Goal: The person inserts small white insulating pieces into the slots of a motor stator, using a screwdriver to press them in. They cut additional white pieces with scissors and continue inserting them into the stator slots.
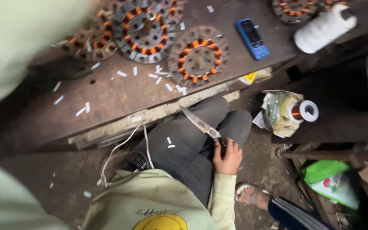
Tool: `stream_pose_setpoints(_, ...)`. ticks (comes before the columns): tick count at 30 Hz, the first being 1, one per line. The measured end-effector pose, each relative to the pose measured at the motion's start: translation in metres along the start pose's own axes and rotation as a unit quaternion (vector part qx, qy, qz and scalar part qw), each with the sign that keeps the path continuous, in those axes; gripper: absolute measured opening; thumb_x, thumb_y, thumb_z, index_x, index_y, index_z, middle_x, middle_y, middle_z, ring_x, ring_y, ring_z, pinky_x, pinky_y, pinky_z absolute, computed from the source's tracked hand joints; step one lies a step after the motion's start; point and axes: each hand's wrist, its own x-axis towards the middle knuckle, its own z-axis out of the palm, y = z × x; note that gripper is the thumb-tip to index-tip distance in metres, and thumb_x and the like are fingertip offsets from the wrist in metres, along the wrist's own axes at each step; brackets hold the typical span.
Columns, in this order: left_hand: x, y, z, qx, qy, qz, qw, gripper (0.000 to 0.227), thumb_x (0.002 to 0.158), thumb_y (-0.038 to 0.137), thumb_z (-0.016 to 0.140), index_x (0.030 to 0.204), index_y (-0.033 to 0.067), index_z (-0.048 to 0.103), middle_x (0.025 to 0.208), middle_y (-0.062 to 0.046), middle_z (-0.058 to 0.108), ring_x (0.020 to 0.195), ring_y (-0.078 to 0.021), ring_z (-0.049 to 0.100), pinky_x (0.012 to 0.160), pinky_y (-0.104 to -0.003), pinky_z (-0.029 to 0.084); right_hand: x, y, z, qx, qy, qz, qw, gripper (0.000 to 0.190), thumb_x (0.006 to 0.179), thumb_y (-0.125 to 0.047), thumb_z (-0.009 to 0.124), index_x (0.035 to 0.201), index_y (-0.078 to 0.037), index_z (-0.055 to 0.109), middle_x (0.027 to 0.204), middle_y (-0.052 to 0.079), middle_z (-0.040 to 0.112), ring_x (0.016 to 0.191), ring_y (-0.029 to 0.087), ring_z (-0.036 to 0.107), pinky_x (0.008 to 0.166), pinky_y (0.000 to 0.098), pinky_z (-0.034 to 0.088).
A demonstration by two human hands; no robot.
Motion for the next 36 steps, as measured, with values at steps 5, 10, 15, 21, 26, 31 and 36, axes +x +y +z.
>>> stream_pose_setpoints(5,-0.045,-0.034,0.039,-0.071,-0.016,-0.190,0.979,0.020,0.089,0.015,0.072,0.102,0.0011,0.077,0.076,-0.016,0.076,0.060,-0.0183,0.076,0.061,-0.034,0.057,0.007,0.008,0.005,0.005,-0.038,0.000,0.999,0.026,0.088,-0.021,0.068,0.112,-0.012,0.071,0.103,0.013,0.067,0.097,0.039,0.059,0.086,0.0479,0.047)
stream_pose_setpoints(10,-0.062,-0.067,0.082,-0.169,0.035,-0.295,0.940,0.025,0.088,0.015,0.077,0.104,-0.0040,0.074,0.081,-0.019,0.074,0.061,-0.0210,0.077,0.054,-0.033,0.057,0.010,0.011,0.012,0.008,-0.047,-0.018,0.999,0.027,0.088,-0.019,0.067,0.114,-0.012,0.071,0.104,0.014,0.067,0.094,0.039,0.059,0.083,0.0484,0.047)
stream_pose_setpoints(15,-0.066,-0.074,0.091,-0.174,0.021,-0.334,0.926,0.027,0.087,0.018,0.078,0.103,-0.0039,0.075,0.079,-0.020,0.076,0.060,-0.0210,0.076,0.056,-0.032,0.057,0.004,0.017,0.011,0.016,-0.038,-0.006,0.999,0.033,0.084,-0.015,0.065,0.116,-0.009,0.069,0.106,0.014,0.068,0.098,0.039,0.059,0.088,0.0477,0.047)
stream_pose_setpoints(21,-0.080,-0.064,0.074,-0.178,0.028,-0.317,0.931,0.023,0.096,0.014,0.067,0.112,-0.0019,0.072,0.081,-0.017,0.075,0.063,-0.0191,0.077,0.054,-0.033,0.057,0.001,0.024,0.009,0.034,-0.047,0.002,0.998,0.034,0.082,-0.012,0.065,0.116,-0.007,0.069,0.105,0.017,0.066,0.097,0.041,0.057,0.090,0.0472,0.047)
stream_pose_setpoints(26,-0.086,-0.058,0.064,-0.046,-0.004,-0.254,0.966,0.029,0.088,-0.001,0.061,0.111,0.0076,0.077,0.097,-0.009,0.075,0.063,-0.0227,0.075,0.064,-0.035,0.059,0.006,0.018,0.011,0.026,-0.050,-0.014,0.998,0.033,0.083,-0.013,0.066,0.115,-0.007,0.069,0.105,0.017,0.066,0.096,0.041,0.057,0.088,0.0479,0.047)
stream_pose_setpoints(31,-0.076,-0.067,0.058,0.062,0.039,-0.183,0.980,0.016,0.089,0.014,0.070,0.101,0.0146,0.080,0.091,-0.011,0.076,0.081,-0.0336,0.072,0.076,-0.044,0.056,0.011,0.014,0.009,0.028,-0.049,0.008,0.998,0.028,0.085,-0.015,0.066,0.112,-0.009,0.071,0.103,0.015,0.067,0.095,0.039,0.058,0.086,0.0476,0.047)
stream_pose_setpoints(36,-0.033,-0.063,0.040,0.032,-0.062,-0.197,0.978,0.019,0.087,0.020,0.072,0.103,0.0150,0.080,0.088,-0.008,0.077,0.075,-0.0278,0.074,0.069,-0.040,0.056,0.013,0.007,0.009,0.009,-0.046,0.036,0.998,0.023,0.087,-0.018,0.067,0.109,-0.011,0.071,0.101,0.012,0.068,0.094,0.037,0.058,0.083,0.0475,0.045)
